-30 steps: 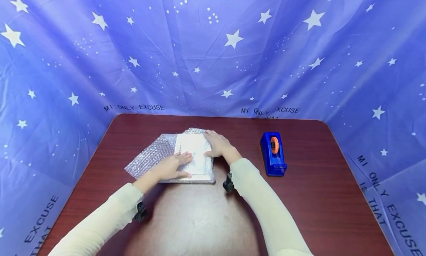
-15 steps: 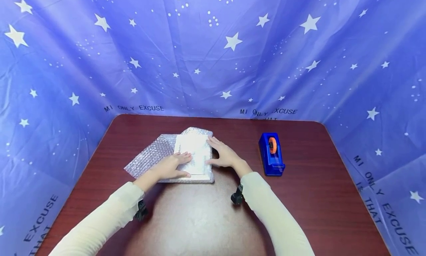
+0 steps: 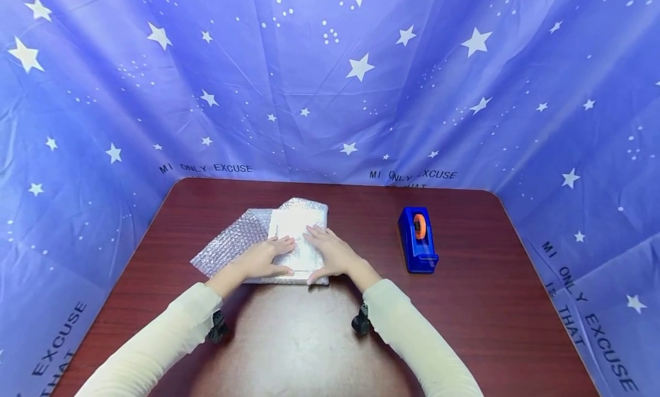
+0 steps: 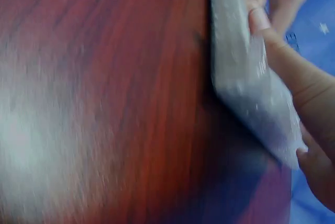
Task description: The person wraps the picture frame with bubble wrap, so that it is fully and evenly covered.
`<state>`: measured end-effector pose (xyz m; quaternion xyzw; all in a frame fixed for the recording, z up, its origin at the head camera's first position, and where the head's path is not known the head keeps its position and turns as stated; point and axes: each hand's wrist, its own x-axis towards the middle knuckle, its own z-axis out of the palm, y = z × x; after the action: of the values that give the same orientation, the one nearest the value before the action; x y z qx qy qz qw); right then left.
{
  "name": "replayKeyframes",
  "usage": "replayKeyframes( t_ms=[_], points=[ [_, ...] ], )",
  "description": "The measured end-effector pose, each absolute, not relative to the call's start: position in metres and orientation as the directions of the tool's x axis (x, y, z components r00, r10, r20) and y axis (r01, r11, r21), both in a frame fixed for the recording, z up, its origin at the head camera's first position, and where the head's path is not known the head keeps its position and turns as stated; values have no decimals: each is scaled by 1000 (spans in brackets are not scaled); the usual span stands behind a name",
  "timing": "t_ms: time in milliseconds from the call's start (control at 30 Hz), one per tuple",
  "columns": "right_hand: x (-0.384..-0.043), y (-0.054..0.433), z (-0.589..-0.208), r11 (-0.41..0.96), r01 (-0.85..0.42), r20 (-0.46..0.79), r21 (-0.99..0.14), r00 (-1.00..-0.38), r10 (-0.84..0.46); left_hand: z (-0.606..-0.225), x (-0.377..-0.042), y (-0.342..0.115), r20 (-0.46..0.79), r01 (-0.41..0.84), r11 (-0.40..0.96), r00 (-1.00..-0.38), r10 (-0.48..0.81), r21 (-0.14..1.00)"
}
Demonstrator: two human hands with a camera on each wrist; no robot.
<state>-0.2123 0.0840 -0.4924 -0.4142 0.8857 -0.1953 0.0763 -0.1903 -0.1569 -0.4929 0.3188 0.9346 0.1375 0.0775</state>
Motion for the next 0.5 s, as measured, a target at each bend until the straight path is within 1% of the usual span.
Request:
replayKeyframes(
  t_ms=[133,200,367,500],
  points=[
    [-206,74,-495,616,-718,-15,-322,-647,-762,-494,-190,-155,-37,582,752,-783,621,308],
    [-204,74,-496,620,-716,-14,-321,-651,-759,-495,-190,-155,-31,583,752,-784,620,308],
    [-208,83,-495,563,-713,42,-417,-634,-772,-497,-189,-157,-21,583,749,-784,620,315],
    [-214,96,-488,544,-674,75,-499,-660,-748,-497,-189,-159,-10,593,736,-776,630,325]
  ],
)
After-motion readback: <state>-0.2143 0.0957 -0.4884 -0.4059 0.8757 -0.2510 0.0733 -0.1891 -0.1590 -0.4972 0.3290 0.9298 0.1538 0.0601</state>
